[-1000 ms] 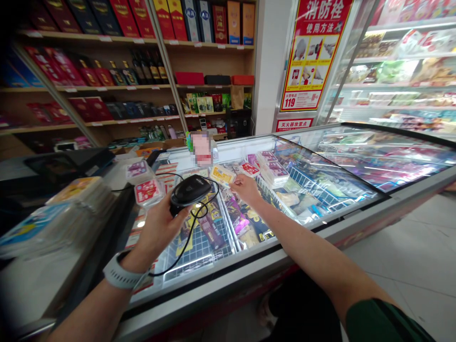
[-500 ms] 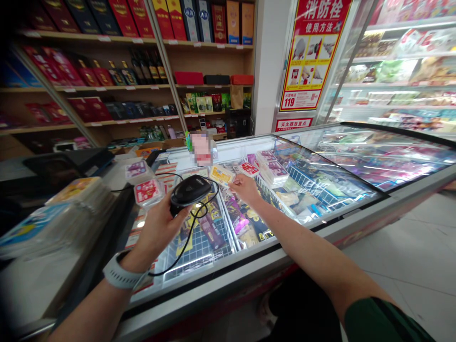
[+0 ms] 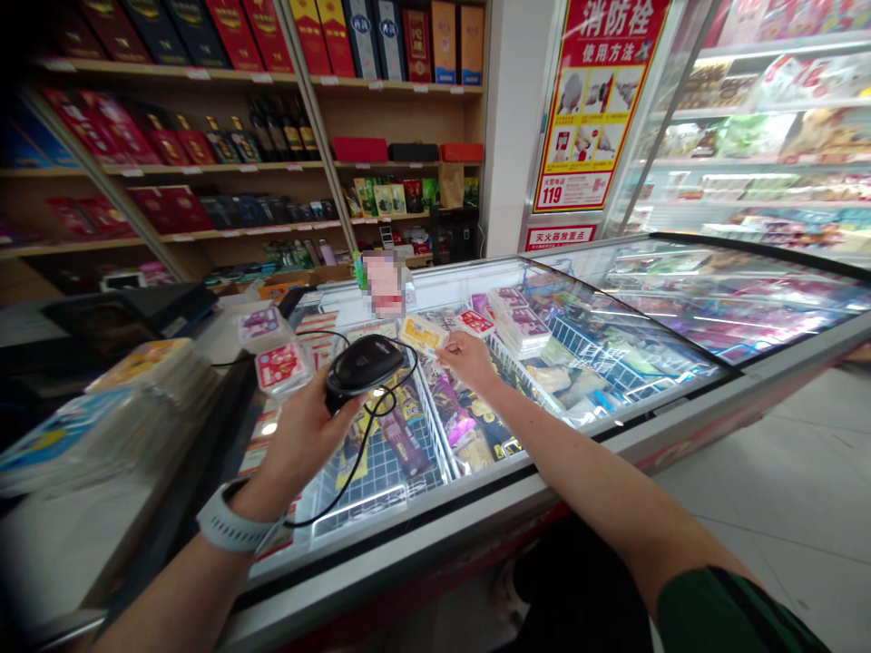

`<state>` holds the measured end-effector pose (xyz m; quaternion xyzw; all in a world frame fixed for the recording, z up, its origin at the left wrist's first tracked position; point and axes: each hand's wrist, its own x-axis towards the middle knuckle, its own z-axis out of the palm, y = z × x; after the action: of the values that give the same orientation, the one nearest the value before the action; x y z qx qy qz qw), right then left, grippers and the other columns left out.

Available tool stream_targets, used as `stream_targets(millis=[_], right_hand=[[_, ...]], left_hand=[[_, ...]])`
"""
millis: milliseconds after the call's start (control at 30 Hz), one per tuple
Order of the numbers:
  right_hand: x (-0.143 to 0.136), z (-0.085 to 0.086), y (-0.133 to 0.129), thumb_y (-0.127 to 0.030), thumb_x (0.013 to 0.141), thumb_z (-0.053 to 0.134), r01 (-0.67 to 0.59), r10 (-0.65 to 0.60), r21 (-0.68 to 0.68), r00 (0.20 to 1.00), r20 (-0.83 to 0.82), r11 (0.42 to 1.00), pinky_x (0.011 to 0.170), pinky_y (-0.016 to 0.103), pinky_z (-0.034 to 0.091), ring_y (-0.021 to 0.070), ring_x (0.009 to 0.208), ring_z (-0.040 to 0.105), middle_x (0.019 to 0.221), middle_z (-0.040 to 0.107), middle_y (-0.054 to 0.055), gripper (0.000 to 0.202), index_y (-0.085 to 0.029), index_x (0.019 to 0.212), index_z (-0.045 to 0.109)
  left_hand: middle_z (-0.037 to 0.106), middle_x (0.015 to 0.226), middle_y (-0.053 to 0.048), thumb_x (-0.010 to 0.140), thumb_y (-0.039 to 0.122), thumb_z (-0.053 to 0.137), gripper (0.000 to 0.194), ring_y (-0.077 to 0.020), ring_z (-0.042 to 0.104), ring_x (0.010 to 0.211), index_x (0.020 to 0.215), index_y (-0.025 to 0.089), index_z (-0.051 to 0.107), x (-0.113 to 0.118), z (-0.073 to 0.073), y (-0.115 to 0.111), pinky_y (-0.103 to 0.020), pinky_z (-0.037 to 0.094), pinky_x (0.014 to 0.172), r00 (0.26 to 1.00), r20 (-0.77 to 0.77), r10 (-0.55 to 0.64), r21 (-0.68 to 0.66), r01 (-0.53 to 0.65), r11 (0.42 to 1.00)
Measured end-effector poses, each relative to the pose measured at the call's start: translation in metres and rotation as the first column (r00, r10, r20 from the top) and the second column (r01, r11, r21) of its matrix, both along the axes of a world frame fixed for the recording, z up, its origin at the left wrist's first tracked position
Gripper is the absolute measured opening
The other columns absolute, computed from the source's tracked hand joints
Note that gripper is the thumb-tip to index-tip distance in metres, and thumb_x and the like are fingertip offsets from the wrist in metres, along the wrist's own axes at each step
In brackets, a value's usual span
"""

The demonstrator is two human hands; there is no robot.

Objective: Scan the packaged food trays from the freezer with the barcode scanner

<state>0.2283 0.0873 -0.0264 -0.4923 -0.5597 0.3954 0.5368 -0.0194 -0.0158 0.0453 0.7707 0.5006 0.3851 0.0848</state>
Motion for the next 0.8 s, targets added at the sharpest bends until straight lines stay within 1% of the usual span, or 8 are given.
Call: stream_targets(millis=[133,200,300,400,467,533,667,800], right_hand=[[0.006,0.004,0.002,-0.036,0.069,0.067,0.058,-0.068,0.088,0.991,0.118,0.994,0.061,0.029,0.056,0.0162,0.063,0.066,0.069,0.066,-0.001,0.019,-0.021,0.074,0.055],[0.016,0.009,0.003,-0.034,0.073,0.063,0.147,-0.200,0.208,0.944,0.261,0.967,0.064,0.028,0.055,0.0157,0.066,0.065,0.073,0.065,-0.001,0.015,-0.021,0.077,0.057],[0.035,0.022,0.003,-0.027,0.079,0.059,0.268,-0.471,0.431,0.742,0.478,0.861,0.071,0.030,0.052,0.0153,0.070,0.063,0.086,0.066,0.003,0.011,-0.019,0.086,0.061],[0.050,0.035,0.001,-0.022,0.086,0.053,0.273,-0.599,0.536,0.439,0.669,0.799,0.077,0.030,0.049,0.0173,0.081,0.062,0.103,0.062,0.008,0.017,-0.017,0.099,0.062],[0.052,0.040,0.000,-0.020,0.091,0.047,0.272,-0.566,0.508,0.219,0.794,0.817,0.075,0.029,0.048,0.0184,0.086,0.062,0.110,0.059,0.010,0.021,-0.017,0.106,0.060],[0.048,0.042,-0.001,-0.016,0.093,0.041,0.280,-0.494,0.457,0.076,0.866,0.844,0.071,0.028,0.047,0.0181,0.085,0.061,0.112,0.058,0.012,0.024,-0.016,0.109,0.059],[0.037,0.042,-0.002,-0.006,0.090,0.037,0.268,-0.427,0.411,0.005,0.904,0.871,0.069,0.028,0.046,0.0198,0.084,0.063,0.108,0.060,0.014,0.030,-0.013,0.110,0.059],[0.035,0.039,-0.003,-0.004,0.089,0.035,0.285,-0.360,0.360,-0.054,0.931,0.888,0.072,0.031,0.048,0.0238,0.089,0.065,0.108,0.060,0.018,0.032,-0.009,0.106,0.061]], left_hand=[[0.069,0.111,-0.007,0.083,0.026,0.057,0.046,-0.0260,0.064,0.104,0.129,0.019,0.054,-0.001,-0.002,0.001,-0.037,0.049,0.091,1.000,-0.010,-0.002,0.020,0.002,1.000],[0.069,0.111,-0.007,0.083,0.027,0.057,0.046,-0.0260,0.064,0.104,0.129,0.019,0.054,-0.001,-0.002,0.002,-0.037,0.050,0.091,1.000,-0.013,-0.005,0.023,0.006,1.000],[0.068,0.113,-0.008,0.083,0.028,0.058,0.048,-0.0269,0.063,0.105,0.129,0.019,0.053,-0.002,-0.004,0.004,-0.039,0.049,0.091,1.000,-0.017,-0.007,0.015,0.007,1.000],[0.067,0.115,-0.009,0.083,0.028,0.058,0.049,-0.0281,0.062,0.107,0.131,0.019,0.052,-0.002,-0.007,0.005,-0.042,0.049,0.093,1.000,-0.021,-0.006,0.023,0.007,1.000],[0.068,0.114,-0.009,0.082,0.027,0.058,0.050,-0.0285,0.062,0.107,0.131,0.019,0.052,-0.002,-0.008,0.005,-0.042,0.048,0.092,1.000,-0.024,-0.008,0.040,0.009,0.999],[0.068,0.113,-0.010,0.082,0.027,0.058,0.050,-0.0288,0.062,0.105,0.131,0.018,0.052,-0.002,-0.009,0.005,-0.043,0.049,0.092,1.000,-0.026,-0.010,0.053,0.011,0.999],[0.068,0.109,-0.011,0.084,0.028,0.057,0.047,-0.0284,0.063,0.102,0.129,0.017,0.053,-0.003,-0.009,0.006,-0.043,0.049,0.089,1.000,-0.019,-0.010,0.053,0.011,0.999],[0.068,0.110,-0.011,0.083,0.027,0.058,0.046,-0.0286,0.062,0.102,0.128,0.016,0.053,-0.003,-0.008,0.006,-0.043,0.049,0.089,1.000,-0.002,-0.010,0.046,0.010,0.999]])
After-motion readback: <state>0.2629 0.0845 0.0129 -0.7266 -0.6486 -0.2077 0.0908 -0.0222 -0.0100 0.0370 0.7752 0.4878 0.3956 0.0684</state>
